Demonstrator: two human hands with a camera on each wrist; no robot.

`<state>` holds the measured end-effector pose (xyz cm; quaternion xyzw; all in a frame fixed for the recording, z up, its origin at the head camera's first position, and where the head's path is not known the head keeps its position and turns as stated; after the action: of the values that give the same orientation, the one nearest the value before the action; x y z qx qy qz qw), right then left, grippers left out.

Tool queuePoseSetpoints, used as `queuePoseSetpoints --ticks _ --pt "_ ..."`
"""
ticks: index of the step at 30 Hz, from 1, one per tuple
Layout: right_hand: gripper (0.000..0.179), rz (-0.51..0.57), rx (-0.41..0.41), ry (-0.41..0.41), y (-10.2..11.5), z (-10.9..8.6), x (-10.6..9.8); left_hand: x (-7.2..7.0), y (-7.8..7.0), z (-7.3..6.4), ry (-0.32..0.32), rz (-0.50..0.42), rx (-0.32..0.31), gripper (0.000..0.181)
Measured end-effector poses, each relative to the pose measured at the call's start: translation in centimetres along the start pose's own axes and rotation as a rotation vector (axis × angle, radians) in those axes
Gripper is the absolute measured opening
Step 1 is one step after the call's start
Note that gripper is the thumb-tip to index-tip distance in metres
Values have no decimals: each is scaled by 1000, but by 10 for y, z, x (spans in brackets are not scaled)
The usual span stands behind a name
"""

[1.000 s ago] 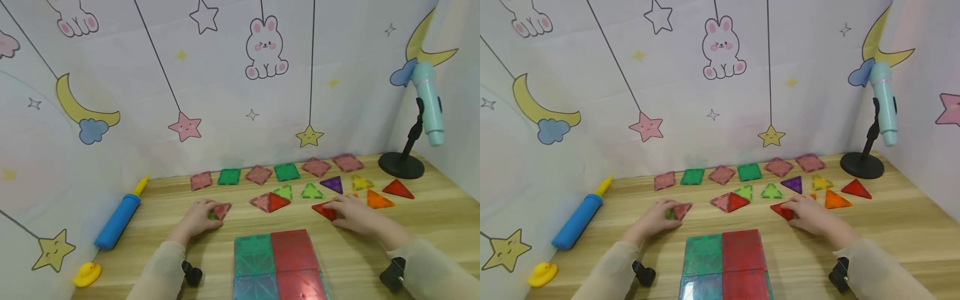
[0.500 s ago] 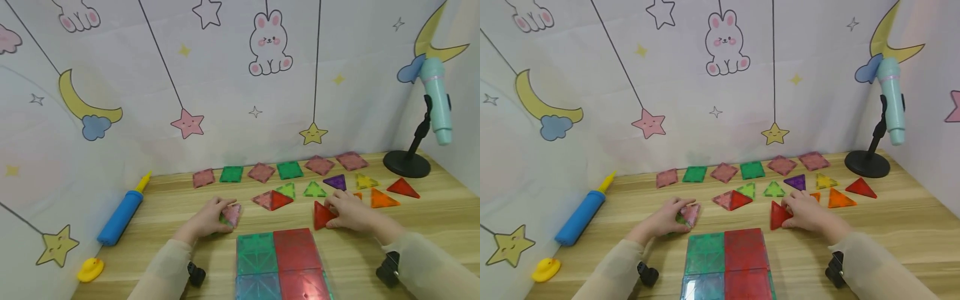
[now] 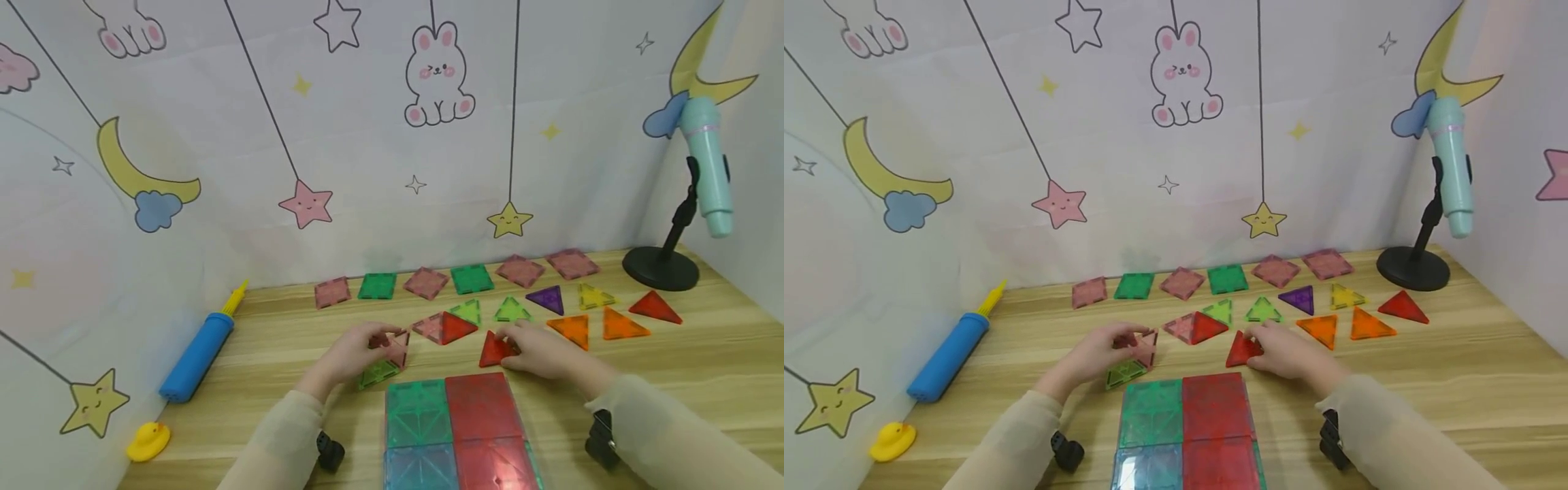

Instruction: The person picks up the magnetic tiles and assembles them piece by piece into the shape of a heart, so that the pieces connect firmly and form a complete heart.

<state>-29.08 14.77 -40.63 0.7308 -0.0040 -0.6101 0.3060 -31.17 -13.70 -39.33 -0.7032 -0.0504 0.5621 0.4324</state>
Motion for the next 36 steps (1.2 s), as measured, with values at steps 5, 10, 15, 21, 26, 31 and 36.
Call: queuePoseSetpoints --ticks 5,10,15,21,26,31,36 --pt "64 87 126 10 2 8 4 3 -13 6 -1 -48 14 38" --pt "44 157 152 -2 10 15 7 5 -24 12 -12 -91 27 37" --pt "28 376 113 -51 13 10 3 8 -31 14 -2 -133 25 37" --pt "32 477 -21 -108 38 8 -20 -1 -61 19 -24 -136 114 34" --pt "31 436 -86 -125 63 4 -39 -13 -96 16 -67 -82 239 29" --pt "23 416 -113 -150 77 -8 -52 -14 -118 7 -79 -35 313 28" --pt "18 361 -123 -193 76 -22 -58 -6 -128 -2 -72 12 328 38"
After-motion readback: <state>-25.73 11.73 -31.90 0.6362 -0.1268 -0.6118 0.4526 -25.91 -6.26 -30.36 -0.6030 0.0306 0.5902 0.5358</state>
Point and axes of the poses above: each hand's wrist, its own z-axis towards the middle knuckle, its own x-axis out of the palm, y = z × x, the point moved 6 cm from there along z, towards the middle knuckle, and after that the axes turned 1 degree about -z, right-handed, at the moved point
